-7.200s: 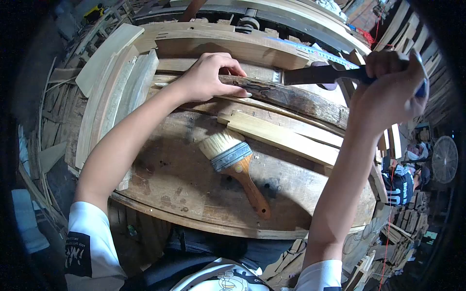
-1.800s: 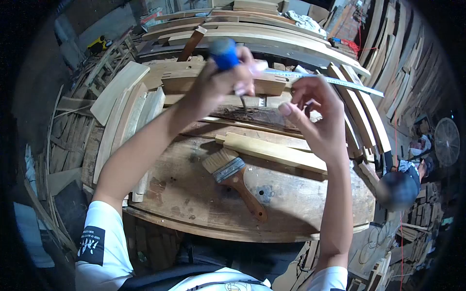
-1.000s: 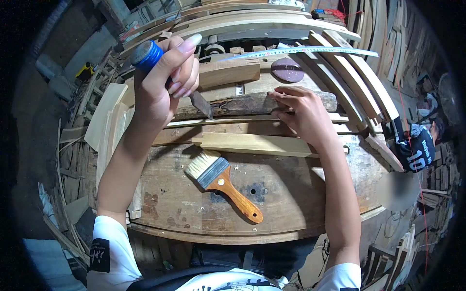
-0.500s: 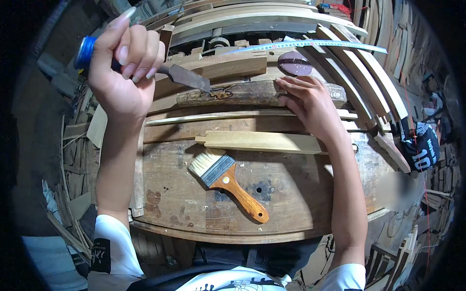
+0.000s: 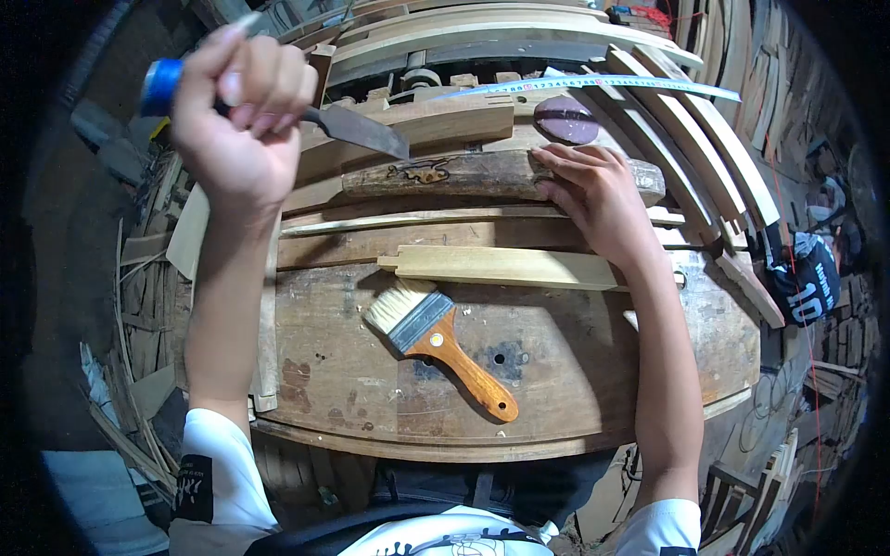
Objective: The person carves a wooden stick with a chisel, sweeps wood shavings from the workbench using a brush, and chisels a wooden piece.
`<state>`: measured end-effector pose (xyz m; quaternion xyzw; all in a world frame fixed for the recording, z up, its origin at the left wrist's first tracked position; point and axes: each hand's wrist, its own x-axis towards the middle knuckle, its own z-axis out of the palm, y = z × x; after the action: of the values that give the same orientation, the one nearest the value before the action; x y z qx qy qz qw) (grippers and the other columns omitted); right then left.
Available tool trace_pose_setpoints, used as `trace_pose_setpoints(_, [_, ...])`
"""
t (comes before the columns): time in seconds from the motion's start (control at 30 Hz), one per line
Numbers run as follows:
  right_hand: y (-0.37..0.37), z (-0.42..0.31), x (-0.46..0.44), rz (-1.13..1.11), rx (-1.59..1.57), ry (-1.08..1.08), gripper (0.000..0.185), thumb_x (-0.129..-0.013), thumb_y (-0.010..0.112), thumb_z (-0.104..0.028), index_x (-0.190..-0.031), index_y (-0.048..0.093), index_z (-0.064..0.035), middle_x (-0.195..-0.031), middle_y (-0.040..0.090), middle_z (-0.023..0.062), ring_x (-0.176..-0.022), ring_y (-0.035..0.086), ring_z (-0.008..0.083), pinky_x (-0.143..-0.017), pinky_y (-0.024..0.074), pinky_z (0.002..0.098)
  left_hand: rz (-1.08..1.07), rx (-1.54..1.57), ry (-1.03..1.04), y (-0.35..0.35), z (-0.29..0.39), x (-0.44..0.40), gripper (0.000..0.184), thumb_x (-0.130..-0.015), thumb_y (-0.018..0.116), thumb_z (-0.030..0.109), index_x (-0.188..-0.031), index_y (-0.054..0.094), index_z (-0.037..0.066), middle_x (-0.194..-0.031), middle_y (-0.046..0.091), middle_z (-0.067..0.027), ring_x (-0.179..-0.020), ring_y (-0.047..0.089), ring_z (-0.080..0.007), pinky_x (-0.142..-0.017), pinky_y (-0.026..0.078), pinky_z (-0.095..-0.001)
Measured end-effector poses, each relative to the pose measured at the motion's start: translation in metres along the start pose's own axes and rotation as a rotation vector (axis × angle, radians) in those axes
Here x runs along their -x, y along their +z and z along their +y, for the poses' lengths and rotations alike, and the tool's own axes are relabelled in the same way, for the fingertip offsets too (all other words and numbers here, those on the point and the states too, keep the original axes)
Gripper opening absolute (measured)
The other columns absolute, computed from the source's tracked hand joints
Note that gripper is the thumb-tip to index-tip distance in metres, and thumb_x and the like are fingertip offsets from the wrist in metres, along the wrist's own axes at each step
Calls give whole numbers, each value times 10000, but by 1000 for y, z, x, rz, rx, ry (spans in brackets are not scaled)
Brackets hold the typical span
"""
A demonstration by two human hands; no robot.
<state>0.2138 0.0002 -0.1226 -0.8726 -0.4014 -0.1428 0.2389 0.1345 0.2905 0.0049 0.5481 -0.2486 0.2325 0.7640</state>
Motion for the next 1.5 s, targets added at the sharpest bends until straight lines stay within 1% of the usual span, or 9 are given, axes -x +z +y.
trace_pose_setpoints(0.07, [1, 0, 0, 1, 1, -4, 388, -910, 689, -182, -1282, 684, -73, -1298, 672, 128, -1167, 599, 329, -1093, 412, 452, -27, 14, 86, 13, 4, 3, 387, -1014, 398, 204, -633, 340, 163, -458, 256, 45, -386, 211, -98, -407, 217, -291])
trace_pose_setpoints(0.3, [1, 1, -1, 14, 6, 1, 379, -911, 687, -169, -1277, 686, -71, -1290, 676, 130, -1169, 600, 340, -1087, 412, 446, -1, -16, -116, 10, -45, 17, 409, -911, 643, 131, -606, 371, 118, -491, 348, 37, -396, 322, -72, -415, 262, -262])
trace_pose_setpoints(0.5, [-1, 2, 0, 4, -8, -2, 385, -900, 698, -166, -1274, 688, -73, -1286, 678, 128, -1171, 599, 343, -1079, 416, 447, -10, -45, -10, 13, -24, 15, 379, -986, 438, 173, -620, 344, 152, -497, 276, 46, -431, 223, -80, -453, 214, -271])
trace_pose_setpoints(0.63, [-4, -1, 0, -19, -11, 25, 393, -893, 703, -136, -1280, 683, -65, -1295, 671, 153, -1208, 598, 343, -1077, 431, 436, -133, -5, 49, 11, 1, 7, 388, -993, 446, 197, -618, 349, 166, -497, 274, 53, -429, 225, -76, -449, 206, -277])
trace_pose_setpoints(0.93, [-4, -1, 1, -12, -9, 32, 404, -888, 714, -138, -1285, 684, -70, -1300, 670, 156, -1222, 595, 335, -1087, 421, 436, -20, -16, -106, 18, -45, 27, 382, -925, 623, 115, -606, 413, 113, -500, 382, 40, -408, 327, -57, -412, 257, -254])
trace_pose_setpoints(1.1, [-4, -1, 1, -5, -7, 24, 395, -884, 717, -151, -1271, 694, -74, -1296, 672, 149, -1207, 599, 335, -1084, 422, 437, -44, 107, -9, 17, -24, 17, 362, -933, 588, 96, -613, 420, 114, -495, 342, 42, -408, 329, -64, -412, 281, -258])
trace_pose_setpoints(1.2, [-5, 0, 1, -16, -6, 30, 400, -886, 716, -137, -1278, 687, -65, -1298, 670, 157, -1209, 601, 332, -1076, 430, 429, -190, 40, 55, 14, -9, 13, 344, -983, 426, 142, -648, 348, 143, -503, 296, 39, -436, 241, -78, -453, 232, -267])
trace_pose_setpoints(1.37, [-4, -1, -2, 1, -71, 33, 384, -877, 715, -155, -1246, 701, -50, -1272, 682, 156, -1168, 619, 343, -1069, 429, 437, 13, -156, 14, 20, -57, 29, 283, -925, 639, 97, -671, 513, 79, -516, 396, 53, -430, 347, -41, -431, 282, -232])
trace_pose_setpoints(1.5, [-3, 2, -1, -2, -59, 54, 384, -876, 720, -153, -1250, 704, -66, -1270, 685, 151, -1185, 620, 325, -1083, 414, 438, 49, 126, -104, 21, -51, 23, 320, -897, 685, 100, -654, 477, 80, -524, 395, 64, -437, 309, -33, -429, 215, -250])
